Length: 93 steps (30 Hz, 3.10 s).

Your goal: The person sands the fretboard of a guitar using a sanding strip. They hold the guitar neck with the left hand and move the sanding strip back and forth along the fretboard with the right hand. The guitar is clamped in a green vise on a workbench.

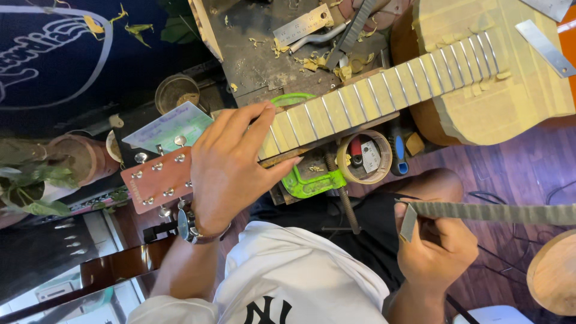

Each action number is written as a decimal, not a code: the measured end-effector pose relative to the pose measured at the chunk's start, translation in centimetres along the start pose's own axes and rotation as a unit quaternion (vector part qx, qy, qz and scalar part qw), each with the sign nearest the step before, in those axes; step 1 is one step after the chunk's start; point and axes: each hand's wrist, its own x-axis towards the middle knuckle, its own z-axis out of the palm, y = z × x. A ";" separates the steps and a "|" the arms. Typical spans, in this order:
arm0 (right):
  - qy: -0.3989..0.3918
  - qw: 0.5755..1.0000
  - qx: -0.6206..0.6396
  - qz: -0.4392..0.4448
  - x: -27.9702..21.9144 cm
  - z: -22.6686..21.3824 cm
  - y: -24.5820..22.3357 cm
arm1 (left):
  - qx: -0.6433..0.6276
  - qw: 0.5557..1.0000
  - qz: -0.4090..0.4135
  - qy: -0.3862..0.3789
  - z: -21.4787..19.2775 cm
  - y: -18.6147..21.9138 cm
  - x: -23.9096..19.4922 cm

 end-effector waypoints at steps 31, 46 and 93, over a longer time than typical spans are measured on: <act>-0.048 0.989 0.131 -0.039 -0.4 3.0 -4.0 | 0.077 0.997 0.006 -0.019 0.4 0.0 -0.6; -0.047 0.986 0.048 -0.154 3.5 7.0 -8.6 | 0.023 0.999 0.016 -0.018 -0.1 -0.4 -0.2; -0.065 0.928 -0.232 -0.283 7.7 10.2 -10.9 | 0.010 1.000 -0.017 0.002 -0.1 -0.1 0.1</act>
